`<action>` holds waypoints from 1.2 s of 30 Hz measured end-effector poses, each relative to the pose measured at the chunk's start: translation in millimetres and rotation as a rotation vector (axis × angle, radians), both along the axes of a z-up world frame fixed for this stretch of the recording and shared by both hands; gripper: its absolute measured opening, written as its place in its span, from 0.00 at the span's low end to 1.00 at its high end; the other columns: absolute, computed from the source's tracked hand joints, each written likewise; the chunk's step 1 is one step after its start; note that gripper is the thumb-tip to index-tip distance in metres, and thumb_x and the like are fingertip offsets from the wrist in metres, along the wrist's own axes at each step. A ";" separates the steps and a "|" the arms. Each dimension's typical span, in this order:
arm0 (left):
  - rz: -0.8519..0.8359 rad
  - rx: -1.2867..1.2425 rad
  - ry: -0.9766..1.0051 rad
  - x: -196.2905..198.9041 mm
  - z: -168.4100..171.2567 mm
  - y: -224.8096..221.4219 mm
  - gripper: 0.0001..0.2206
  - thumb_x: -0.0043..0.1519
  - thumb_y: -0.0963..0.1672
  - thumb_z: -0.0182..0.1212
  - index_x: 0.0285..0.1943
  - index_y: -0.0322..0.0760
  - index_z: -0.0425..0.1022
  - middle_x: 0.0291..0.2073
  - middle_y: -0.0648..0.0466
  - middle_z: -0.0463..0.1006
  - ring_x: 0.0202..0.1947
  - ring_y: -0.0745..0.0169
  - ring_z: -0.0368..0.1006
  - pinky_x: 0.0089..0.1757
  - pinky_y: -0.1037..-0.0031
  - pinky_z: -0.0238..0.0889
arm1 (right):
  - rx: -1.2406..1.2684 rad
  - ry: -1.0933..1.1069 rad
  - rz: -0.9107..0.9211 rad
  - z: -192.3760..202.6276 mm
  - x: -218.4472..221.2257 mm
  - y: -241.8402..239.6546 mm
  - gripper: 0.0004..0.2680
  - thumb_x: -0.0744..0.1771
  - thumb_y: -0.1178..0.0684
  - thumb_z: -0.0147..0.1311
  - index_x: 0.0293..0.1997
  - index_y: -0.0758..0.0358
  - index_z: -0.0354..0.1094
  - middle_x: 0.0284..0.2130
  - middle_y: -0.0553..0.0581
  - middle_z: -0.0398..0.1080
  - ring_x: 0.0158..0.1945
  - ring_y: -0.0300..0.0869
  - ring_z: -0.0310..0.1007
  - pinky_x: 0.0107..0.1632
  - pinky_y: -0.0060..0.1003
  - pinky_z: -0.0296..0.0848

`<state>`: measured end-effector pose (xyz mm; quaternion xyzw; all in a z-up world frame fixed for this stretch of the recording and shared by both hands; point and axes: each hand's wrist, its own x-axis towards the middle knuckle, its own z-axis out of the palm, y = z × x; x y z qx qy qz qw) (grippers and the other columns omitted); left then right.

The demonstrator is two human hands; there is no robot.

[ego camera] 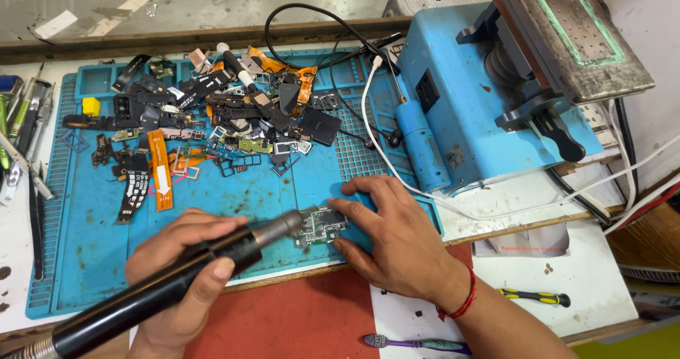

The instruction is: The person uses a hot air rework station tool to apply heat to a phone circuit board on a workbench. The person moves the tool across the board while holding the board in place with their other hand.

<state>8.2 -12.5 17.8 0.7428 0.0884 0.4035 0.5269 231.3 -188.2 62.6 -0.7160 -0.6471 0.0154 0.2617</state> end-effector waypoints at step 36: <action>-0.083 0.029 0.005 3.4 3.1 1.5 0.15 0.61 0.47 0.66 0.48 0.28 0.79 0.41 0.45 0.86 0.37 0.60 0.79 0.46 0.72 0.71 | 0.007 -0.024 -0.033 -5.6 -2.9 0.2 0.17 0.62 0.52 0.63 0.55 0.65 0.69 0.55 0.63 0.66 0.56 0.58 0.67 0.59 0.49 0.66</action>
